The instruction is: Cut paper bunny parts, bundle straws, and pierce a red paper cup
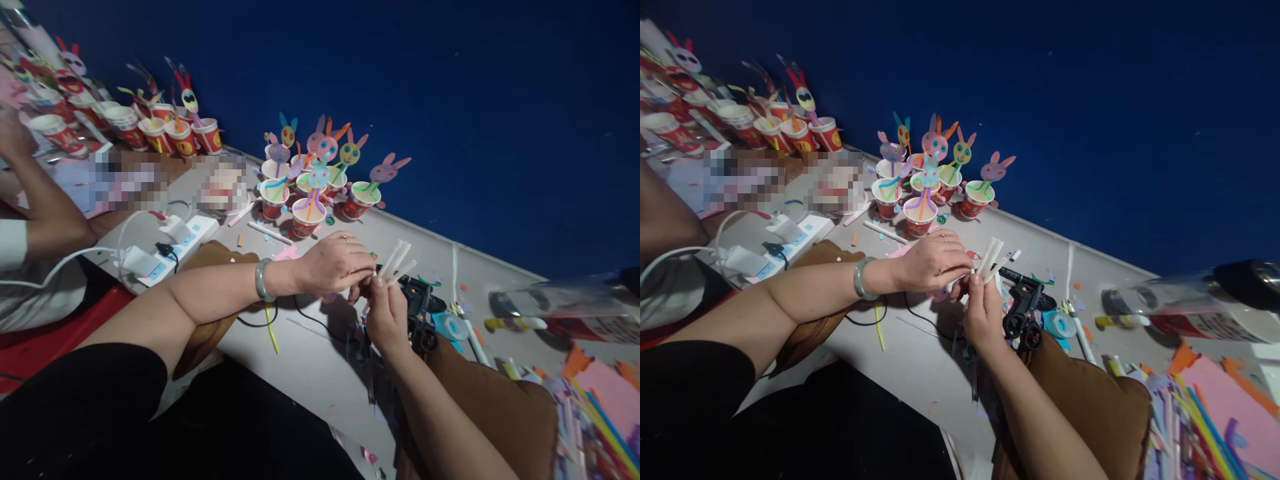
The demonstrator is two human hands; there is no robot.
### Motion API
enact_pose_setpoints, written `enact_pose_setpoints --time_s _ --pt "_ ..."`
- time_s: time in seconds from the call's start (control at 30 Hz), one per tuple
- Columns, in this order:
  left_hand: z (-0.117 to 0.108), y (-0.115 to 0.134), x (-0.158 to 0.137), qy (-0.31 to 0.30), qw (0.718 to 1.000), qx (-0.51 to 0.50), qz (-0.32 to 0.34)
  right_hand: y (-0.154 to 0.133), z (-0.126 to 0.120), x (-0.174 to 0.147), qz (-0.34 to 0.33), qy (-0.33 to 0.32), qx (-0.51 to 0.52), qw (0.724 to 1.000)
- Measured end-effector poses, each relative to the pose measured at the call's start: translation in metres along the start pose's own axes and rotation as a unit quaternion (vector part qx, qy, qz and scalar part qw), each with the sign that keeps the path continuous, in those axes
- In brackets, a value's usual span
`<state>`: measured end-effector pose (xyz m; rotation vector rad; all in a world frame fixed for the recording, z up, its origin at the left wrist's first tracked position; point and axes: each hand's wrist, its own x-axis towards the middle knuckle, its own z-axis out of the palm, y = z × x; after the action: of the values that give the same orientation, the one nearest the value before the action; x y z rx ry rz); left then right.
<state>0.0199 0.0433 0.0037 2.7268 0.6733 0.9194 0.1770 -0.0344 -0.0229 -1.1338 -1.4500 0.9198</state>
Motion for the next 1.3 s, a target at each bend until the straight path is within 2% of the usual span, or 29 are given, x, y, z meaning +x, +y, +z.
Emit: enact_pose_setpoints --time_s 0.2,0.33,0.47,0.57,0.7,0.83,0.9,0.97,1.1,1.3 --pt "0.001 -0.004 0.002 -0.002 1.000 -0.004 0.009 0.003 -0.001 0.003 0.008 0.010 0.004 1.000" --pt "-0.004 -0.004 0.002 0.006 0.998 0.052 0.041 0.005 -0.002 0.003 0.018 0.012 0.003 1.000" --pt "-0.006 0.001 0.001 0.014 0.996 0.080 0.040 0.003 -0.001 0.000 0.015 0.001 -0.010 1.000" --pt "-0.004 0.005 0.000 0.012 0.999 0.043 0.003 0.001 0.000 -0.002 0.004 0.004 -0.008 1.000" --pt "-0.003 0.006 0.000 0.016 0.992 -0.073 -0.100 -0.001 -0.001 0.000 0.003 0.021 0.010 1.000" --pt "-0.003 0.002 0.001 0.057 0.947 -0.241 -0.204 0.003 -0.006 0.005 0.017 0.056 0.024 0.998" --pt "0.001 -0.001 0.001 0.072 0.912 -0.313 -0.254 0.005 -0.007 0.007 0.016 0.077 0.033 0.996" --pt "0.007 -0.003 0.001 0.053 0.873 -0.381 -0.299 0.007 -0.008 0.008 0.018 0.087 0.042 0.995" --pt "0.014 -0.005 0.004 -0.005 0.813 -0.501 -0.296 0.007 -0.008 0.009 0.020 0.078 0.026 0.996" --pt "0.008 0.000 0.006 0.041 0.765 -0.579 -0.278 0.004 -0.004 0.005 0.013 0.021 -0.035 0.999"
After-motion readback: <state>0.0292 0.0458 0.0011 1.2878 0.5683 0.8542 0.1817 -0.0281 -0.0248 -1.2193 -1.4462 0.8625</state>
